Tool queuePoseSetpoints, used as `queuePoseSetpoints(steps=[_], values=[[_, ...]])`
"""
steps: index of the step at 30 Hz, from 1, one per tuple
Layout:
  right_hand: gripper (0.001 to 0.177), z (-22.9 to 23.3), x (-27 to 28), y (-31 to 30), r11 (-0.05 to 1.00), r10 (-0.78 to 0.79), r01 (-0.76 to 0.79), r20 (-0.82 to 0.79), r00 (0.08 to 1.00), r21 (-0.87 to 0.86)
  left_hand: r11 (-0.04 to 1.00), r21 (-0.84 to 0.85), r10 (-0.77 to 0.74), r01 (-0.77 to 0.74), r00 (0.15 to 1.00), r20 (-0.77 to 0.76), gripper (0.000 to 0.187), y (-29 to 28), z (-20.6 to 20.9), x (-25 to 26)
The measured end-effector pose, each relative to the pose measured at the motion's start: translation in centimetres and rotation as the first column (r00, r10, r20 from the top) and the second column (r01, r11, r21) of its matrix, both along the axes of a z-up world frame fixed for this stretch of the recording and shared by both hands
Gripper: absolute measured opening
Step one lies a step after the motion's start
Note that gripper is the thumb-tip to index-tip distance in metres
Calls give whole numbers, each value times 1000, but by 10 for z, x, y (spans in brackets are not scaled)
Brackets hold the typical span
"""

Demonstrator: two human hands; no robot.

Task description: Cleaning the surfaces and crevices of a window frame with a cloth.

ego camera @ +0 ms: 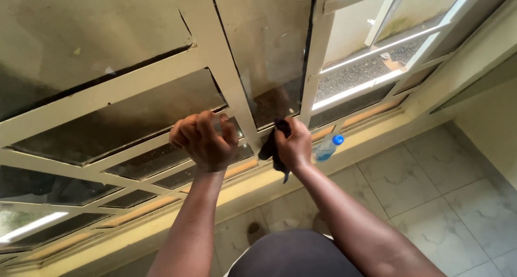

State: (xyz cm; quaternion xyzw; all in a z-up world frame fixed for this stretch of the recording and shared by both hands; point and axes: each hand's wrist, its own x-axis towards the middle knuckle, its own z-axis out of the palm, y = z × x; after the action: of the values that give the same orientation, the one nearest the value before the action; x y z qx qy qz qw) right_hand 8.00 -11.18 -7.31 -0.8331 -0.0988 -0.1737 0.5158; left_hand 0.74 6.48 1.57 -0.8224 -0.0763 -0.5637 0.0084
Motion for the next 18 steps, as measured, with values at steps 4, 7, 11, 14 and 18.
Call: queuePoseSetpoints(steps=[4,7,11,14,18], values=[[19,13,-5,5,998,58,-59,-154,986,-2,1000,-1,17,-17,1000,17,21,-3,2,3],[27,9,-12,7,991,119,-120,-19,993,-63,1000,5,31,-31,1000,-2,22,-4,0,1],[21,18,2,-2,996,80,-80,7,997,45,1000,13,15,-15,1000,1,21,-1,1,2],[23,26,3,-8,996,20,-23,31,999,83,1000,7,16,-16,1000,5,21,-2,0,2],[23,11,8,-10,999,40,-37,-94,995,39,1000,7,27,-27,1000,0,20,-3,3,1]])
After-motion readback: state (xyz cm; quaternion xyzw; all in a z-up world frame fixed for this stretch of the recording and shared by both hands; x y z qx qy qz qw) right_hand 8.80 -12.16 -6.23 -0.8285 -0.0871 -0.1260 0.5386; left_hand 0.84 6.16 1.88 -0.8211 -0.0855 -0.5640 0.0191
